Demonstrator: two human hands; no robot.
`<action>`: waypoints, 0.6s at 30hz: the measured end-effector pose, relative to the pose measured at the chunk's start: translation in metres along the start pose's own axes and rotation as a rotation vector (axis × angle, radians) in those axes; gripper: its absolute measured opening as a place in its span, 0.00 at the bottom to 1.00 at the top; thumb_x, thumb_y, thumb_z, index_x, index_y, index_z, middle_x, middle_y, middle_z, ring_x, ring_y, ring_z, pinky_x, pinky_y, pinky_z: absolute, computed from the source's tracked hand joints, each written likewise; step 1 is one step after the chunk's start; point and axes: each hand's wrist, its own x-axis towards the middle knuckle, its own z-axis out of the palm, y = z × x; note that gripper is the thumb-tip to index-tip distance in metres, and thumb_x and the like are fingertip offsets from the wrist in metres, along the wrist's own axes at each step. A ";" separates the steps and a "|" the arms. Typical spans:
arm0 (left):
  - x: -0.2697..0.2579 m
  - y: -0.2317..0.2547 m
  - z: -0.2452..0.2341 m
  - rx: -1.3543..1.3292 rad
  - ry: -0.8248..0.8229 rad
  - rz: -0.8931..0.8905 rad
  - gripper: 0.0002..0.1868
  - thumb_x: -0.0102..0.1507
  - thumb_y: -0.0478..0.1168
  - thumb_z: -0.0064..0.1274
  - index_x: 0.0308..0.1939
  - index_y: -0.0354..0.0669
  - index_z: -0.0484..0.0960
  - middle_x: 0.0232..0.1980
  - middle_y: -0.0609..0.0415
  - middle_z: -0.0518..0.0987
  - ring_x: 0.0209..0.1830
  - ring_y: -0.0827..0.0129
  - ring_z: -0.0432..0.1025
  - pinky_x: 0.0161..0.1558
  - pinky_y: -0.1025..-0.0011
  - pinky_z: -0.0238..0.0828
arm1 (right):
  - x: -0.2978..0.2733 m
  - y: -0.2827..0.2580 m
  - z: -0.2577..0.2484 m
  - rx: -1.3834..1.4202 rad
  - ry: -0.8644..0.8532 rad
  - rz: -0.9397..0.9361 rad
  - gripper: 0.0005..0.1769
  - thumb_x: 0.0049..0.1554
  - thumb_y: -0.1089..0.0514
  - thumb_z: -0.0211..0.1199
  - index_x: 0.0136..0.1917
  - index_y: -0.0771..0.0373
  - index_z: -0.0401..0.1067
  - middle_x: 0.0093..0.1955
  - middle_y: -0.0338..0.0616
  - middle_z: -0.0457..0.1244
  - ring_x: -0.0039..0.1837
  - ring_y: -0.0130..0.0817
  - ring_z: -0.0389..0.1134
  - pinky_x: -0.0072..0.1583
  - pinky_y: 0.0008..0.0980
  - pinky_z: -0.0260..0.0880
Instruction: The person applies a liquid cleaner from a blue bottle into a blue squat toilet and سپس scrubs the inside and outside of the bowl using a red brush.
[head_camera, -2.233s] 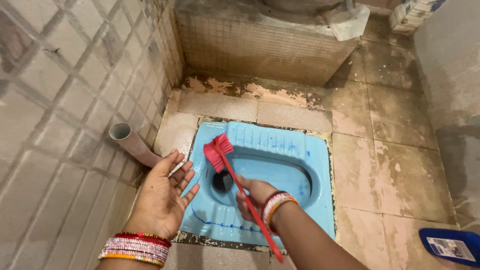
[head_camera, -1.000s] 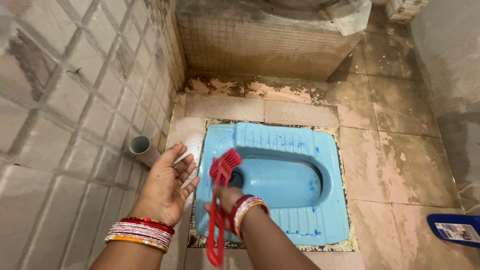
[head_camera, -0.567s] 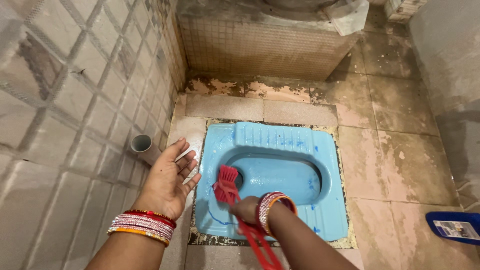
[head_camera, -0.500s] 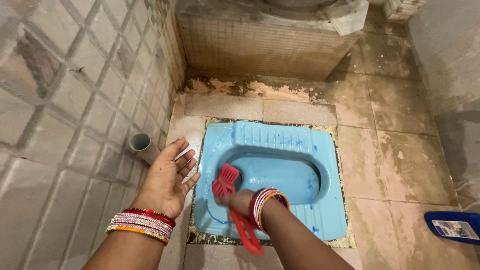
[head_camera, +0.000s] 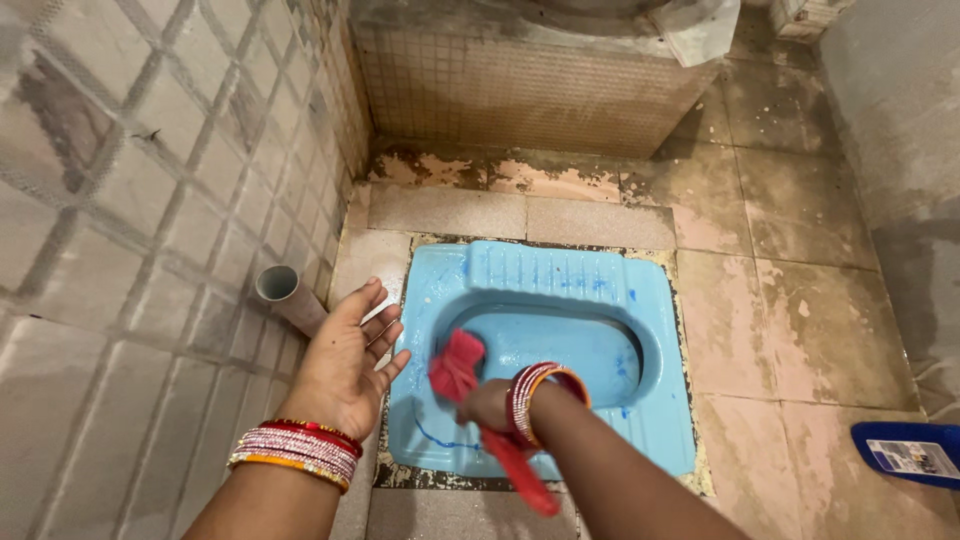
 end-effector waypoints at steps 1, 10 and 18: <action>-0.001 0.001 0.001 0.000 0.001 0.001 0.19 0.61 0.53 0.55 0.54 0.57 0.78 0.47 0.61 0.76 0.49 0.70 0.69 0.59 0.57 0.65 | -0.004 -0.001 -0.003 -0.001 0.000 -0.001 0.14 0.61 0.47 0.60 0.47 0.61 0.68 0.31 0.38 0.62 0.31 0.29 0.63 0.35 0.33 0.68; -0.001 -0.001 0.008 0.012 -0.017 0.000 0.20 0.61 0.52 0.56 0.54 0.55 0.78 0.49 0.61 0.77 0.52 0.70 0.69 0.61 0.58 0.65 | 0.030 -0.012 -0.038 0.508 -0.119 -0.196 0.13 0.60 0.44 0.57 0.42 0.52 0.64 0.26 0.36 0.58 0.26 0.31 0.58 0.29 0.33 0.59; 0.002 -0.006 0.003 0.012 0.015 -0.012 0.20 0.61 0.52 0.55 0.55 0.55 0.78 0.49 0.60 0.77 0.51 0.69 0.69 0.62 0.56 0.66 | 0.014 -0.008 -0.013 0.125 -0.004 -0.043 0.12 0.63 0.48 0.58 0.45 0.55 0.64 0.29 0.35 0.60 0.31 0.28 0.62 0.36 0.32 0.67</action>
